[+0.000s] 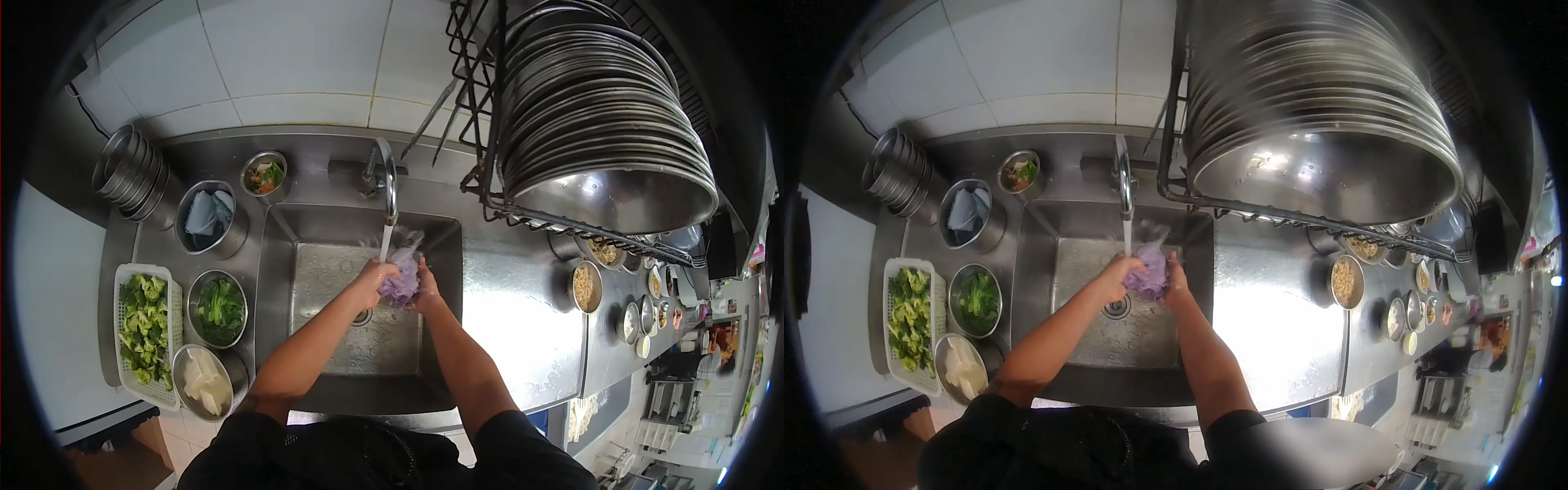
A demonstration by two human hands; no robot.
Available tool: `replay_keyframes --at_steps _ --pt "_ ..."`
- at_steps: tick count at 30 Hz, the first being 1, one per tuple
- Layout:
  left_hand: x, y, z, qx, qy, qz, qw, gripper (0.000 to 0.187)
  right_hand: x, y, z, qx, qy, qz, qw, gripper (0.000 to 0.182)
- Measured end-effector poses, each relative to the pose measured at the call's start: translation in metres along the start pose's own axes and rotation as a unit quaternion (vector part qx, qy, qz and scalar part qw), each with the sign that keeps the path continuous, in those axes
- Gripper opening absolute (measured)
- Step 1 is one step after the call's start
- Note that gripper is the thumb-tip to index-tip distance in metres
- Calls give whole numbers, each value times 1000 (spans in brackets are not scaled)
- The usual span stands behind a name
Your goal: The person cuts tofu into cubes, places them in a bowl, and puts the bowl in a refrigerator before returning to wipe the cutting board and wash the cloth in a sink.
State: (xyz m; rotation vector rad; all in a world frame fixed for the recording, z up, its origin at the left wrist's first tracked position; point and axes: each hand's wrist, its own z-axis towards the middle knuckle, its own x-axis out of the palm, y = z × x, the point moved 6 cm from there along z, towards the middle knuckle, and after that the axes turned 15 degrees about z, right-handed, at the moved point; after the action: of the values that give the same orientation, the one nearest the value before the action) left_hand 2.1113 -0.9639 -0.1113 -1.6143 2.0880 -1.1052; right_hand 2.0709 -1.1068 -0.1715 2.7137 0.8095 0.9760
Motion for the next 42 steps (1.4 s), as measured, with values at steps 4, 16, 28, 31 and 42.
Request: replay_keyframes --at_steps 4,16,28,31,42 --pt "-24 -26 -35 53 132 -117 983 40 27 1 7 40 160 65 984 73" --pt "-46 87 93 120 169 -106 972 42 124 -22 -55 -403 -116 -374 827 53" --pt "-56 91 62 -113 -129 -136 976 18 17 6 29 -373 -143 -252 882 50" --pt "-67 58 23 32 10 -214 976 37 24 11 28 -257 -16 -31 966 46" --pt "-23 80 60 -77 -79 -233 966 48 89 0 -24 -424 -195 -381 798 63"
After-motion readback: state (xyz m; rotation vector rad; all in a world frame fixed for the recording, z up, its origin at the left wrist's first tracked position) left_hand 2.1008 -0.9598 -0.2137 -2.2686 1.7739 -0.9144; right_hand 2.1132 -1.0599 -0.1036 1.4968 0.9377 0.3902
